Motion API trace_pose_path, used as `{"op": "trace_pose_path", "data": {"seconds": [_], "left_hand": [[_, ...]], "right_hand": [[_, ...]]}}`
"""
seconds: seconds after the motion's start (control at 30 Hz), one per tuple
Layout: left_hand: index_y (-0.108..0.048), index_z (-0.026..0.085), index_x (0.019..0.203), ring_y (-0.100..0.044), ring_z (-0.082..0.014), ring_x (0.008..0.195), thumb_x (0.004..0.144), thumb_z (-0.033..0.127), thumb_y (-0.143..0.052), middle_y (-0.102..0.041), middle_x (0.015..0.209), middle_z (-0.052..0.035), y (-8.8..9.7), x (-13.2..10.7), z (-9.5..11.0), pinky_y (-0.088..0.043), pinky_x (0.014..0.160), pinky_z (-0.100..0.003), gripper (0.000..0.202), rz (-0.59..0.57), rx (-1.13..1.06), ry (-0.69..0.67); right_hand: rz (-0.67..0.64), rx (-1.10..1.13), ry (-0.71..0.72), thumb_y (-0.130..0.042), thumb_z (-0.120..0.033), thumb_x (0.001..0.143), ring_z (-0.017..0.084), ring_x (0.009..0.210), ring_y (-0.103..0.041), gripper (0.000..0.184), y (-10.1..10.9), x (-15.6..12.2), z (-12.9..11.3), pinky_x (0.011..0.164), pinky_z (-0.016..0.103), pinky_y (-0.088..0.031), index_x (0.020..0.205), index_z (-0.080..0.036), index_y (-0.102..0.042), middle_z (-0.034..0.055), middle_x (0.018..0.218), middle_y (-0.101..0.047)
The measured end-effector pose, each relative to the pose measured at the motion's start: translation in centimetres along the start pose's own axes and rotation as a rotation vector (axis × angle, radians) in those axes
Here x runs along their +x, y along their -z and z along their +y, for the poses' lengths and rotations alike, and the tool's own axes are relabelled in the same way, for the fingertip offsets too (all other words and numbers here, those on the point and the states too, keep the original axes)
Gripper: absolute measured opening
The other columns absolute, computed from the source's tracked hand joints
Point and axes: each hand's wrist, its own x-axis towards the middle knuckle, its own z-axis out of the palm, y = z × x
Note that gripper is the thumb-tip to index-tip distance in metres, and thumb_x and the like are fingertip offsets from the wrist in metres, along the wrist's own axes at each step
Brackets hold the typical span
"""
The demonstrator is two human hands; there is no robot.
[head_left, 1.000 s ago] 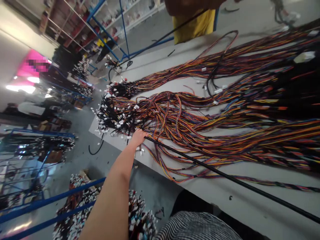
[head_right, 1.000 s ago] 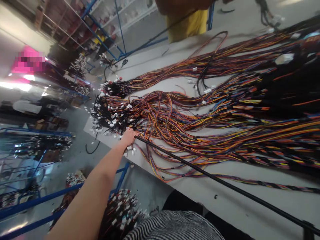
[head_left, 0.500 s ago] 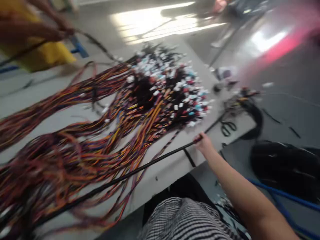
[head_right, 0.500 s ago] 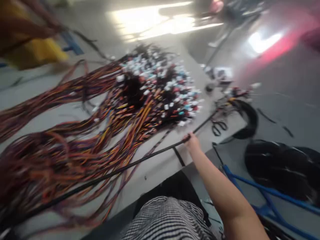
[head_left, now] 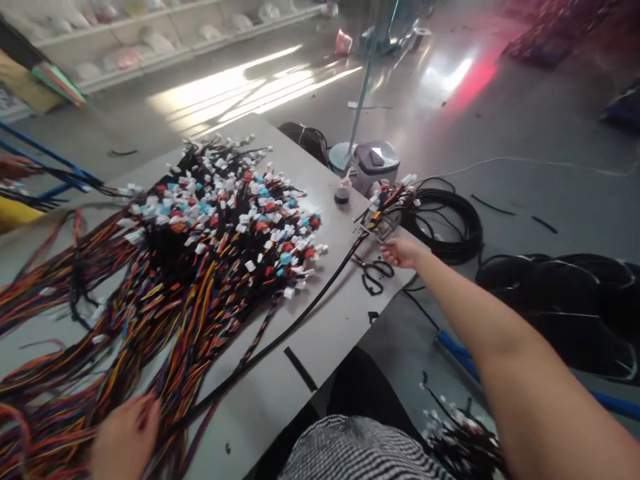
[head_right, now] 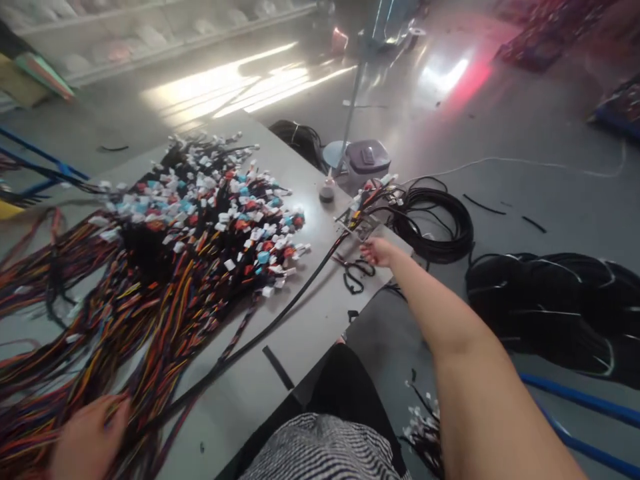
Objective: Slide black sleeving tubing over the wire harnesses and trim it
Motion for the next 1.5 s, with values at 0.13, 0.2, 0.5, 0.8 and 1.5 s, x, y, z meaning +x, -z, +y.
{"op": "trace_pose_path", "data": {"seconds": [0.13,0.2,0.5,0.8,1.5], "left_hand": [[-0.069,0.023,0.091,-0.065,-0.0254,0.097,0.091,0.042,-0.039,-0.072,0.098,-0.0098,-4.3,10.0,18.2,-0.051,0.094,-0.042,0.036,0.085,-0.332,-0.183],[-0.068,0.020,0.096,-0.064,-0.0224,0.099,0.096,0.040,-0.033,-0.071,0.100,-0.0101,-6.0,16.2,27.7,-0.049,0.095,-0.037,0.040,-0.018,-0.515,-0.325],[-0.069,0.010,0.082,-0.057,-0.0165,0.059,0.094,0.068,-0.024,-0.065,0.068,-0.0100,-10.0,34.5,47.5,-0.043,0.057,-0.028,0.074,-0.646,-0.956,0.194],[-0.068,0.012,0.092,-0.029,-0.0054,0.040,0.075,0.086,-0.043,-0.046,0.054,0.0024,-11.3,34.3,46.5,-0.021,0.042,-0.024,0.080,-0.741,-1.257,0.202],[-0.059,0.017,0.074,-0.031,-0.0085,0.049,0.073,0.084,-0.047,-0.046,0.059,0.0013,-11.9,32.6,45.6,-0.021,0.048,-0.025,0.068,-0.601,-1.240,0.151]], "right_hand": [[-0.157,0.059,-0.014,-0.032,-0.024,0.093,0.003,0.040,-0.021,0.031,1.9,0.8,1.3,0.045,0.017,-0.014,0.064,-0.018,-0.039,-0.0100,0.049,-0.026],[-0.188,0.041,-0.029,-0.037,-0.023,0.091,0.005,0.038,-0.026,0.029,3.3,-0.2,3.9,0.042,0.017,-0.016,0.063,-0.018,-0.041,-0.0082,0.047,-0.032],[-0.278,-0.612,0.036,-0.032,-0.024,0.098,0.015,0.059,-0.058,0.034,-4.2,-4.1,15.9,0.058,0.024,-0.040,0.074,-0.015,-0.054,0.0060,0.068,-0.061],[0.374,-0.408,0.440,-0.050,-0.054,0.091,0.018,0.071,-0.057,0.041,4.1,4.0,-3.6,0.065,0.026,-0.041,0.088,-0.016,-0.065,0.0084,0.077,-0.064],[0.548,-0.552,0.686,-0.058,-0.045,0.089,0.018,0.075,-0.059,0.034,1.4,3.6,5.2,0.071,0.030,-0.043,0.104,-0.015,-0.062,0.0057,0.084,-0.064]]}}
